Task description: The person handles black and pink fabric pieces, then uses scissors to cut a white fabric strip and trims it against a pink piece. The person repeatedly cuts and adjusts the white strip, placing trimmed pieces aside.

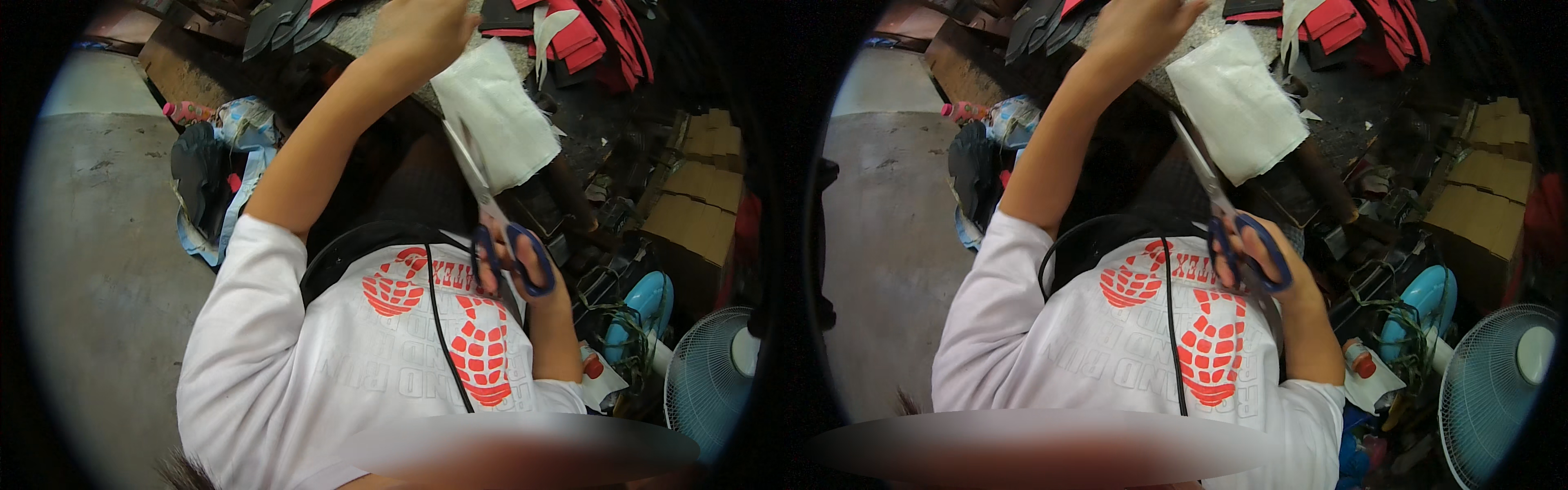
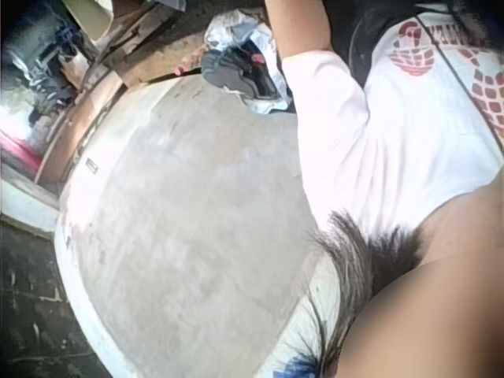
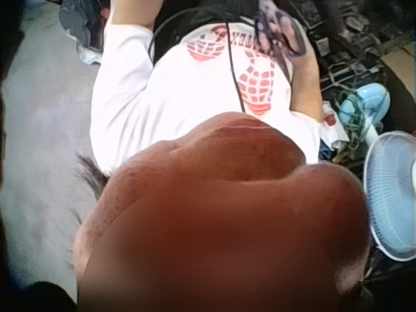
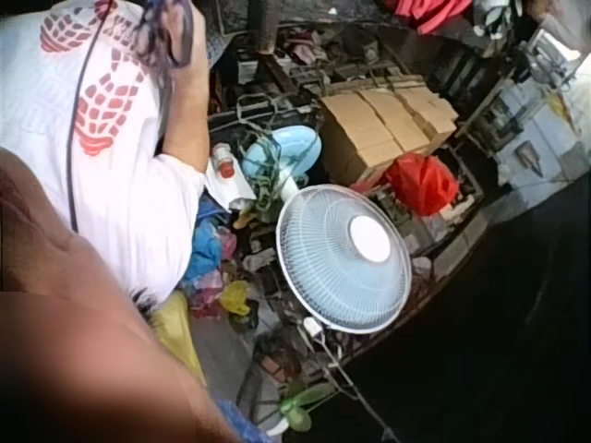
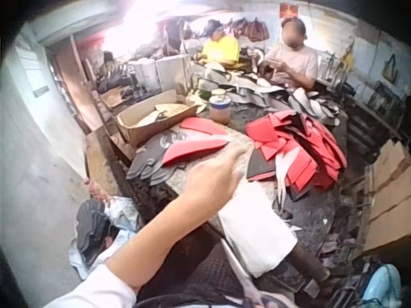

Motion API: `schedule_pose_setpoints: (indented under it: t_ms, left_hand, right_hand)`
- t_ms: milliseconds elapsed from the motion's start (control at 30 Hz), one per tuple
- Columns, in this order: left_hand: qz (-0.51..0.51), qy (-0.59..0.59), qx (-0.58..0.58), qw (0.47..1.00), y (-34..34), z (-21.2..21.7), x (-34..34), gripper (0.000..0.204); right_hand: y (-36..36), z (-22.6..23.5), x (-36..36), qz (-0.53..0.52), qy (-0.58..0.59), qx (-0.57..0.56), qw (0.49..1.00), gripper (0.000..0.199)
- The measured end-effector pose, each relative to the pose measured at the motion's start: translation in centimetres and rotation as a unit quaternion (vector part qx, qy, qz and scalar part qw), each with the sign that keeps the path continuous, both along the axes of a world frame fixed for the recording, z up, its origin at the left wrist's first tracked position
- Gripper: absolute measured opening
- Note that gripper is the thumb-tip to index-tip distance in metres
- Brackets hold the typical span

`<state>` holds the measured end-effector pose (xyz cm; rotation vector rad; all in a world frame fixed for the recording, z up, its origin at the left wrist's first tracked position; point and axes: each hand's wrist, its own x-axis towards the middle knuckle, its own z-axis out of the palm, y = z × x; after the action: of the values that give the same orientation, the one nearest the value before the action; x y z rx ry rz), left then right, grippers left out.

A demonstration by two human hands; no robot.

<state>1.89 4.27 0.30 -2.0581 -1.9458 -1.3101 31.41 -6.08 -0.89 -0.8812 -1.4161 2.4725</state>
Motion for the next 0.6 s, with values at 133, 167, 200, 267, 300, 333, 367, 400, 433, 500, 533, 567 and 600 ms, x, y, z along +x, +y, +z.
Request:
schedule_pose_setpoints:
  t_ms: [133,167,200,267,300,333,367,400,433,500,533,567,600]
  left_hand:
    - [-0.091,-0.209,-0.314,0.921,-10.3,-0.2,-1.1,0.062]
    - [-0.149,-0.303,-0.374,0.864,-11.9,-0.7,-0.3,0.069]
    - [-0.195,-0.354,-0.363,0.840,-12.9,-1.6,1.1,0.074]
    - [-0.277,-0.437,-0.308,0.798,-13.4,-3.4,3.8,0.082]
    - [-0.294,-0.463,-0.304,0.779,-13.2,-4.2,4.8,0.087]
    - [-0.310,-0.519,-0.220,0.765,-13.2,-4.7,5.8,0.072]
    - [-0.297,-0.534,-0.221,0.760,-13.1,-5.1,5.9,0.067]
    - [-0.284,-0.543,-0.235,0.755,-12.6,-5.4,6.0,0.062]
    - [-0.258,-0.556,-0.242,0.752,-12.2,-5.6,5.9,0.058]
    - [-0.227,-0.540,-0.203,0.784,-11.6,-5.7,6.0,0.048]
    - [-0.212,-0.529,-0.181,0.802,-11.3,-5.6,6.1,0.049]
    - [-0.202,-0.520,-0.162,0.814,-10.9,-5.6,6.0,0.050]
    - [-0.194,-0.461,-0.145,0.854,-10.6,-5.5,5.8,0.058]
  right_hand:
    - [-0.2,1.0,3.4,-0.088,-0.042,0.066,0.993,0.074]
    - [-0.2,0.8,3.9,-0.107,-0.076,0.088,0.987,0.071]
    - [-0.2,0.3,4.1,-0.121,-0.104,0.080,0.984,0.071]
    - [-0.4,-0.7,4.1,-0.137,-0.113,0.080,0.981,0.069]
    - [-0.5,-1.1,4.0,-0.147,-0.113,0.074,0.980,0.069]
    - [-0.6,-1.4,3.9,-0.157,-0.114,0.067,0.979,0.069]
    - [-0.7,-1.6,3.7,-0.169,-0.115,0.059,0.977,0.069]
    - [-0.8,-1.6,3.7,-0.157,-0.107,0.076,0.979,0.068]
    - [-1.0,-1.5,3.7,-0.140,-0.110,0.091,0.980,0.068]
    - [-1.1,-0.9,4.0,-0.111,-0.117,0.120,0.980,0.069]
    - [-1.4,-0.4,4.4,-0.101,-0.113,0.102,0.983,0.070]
    - [-1.4,0.0,4.6,-0.081,-0.106,0.098,0.986,0.070]
    - [-1.5,0.5,5.0,-0.055,-0.098,0.095,0.989,0.071]
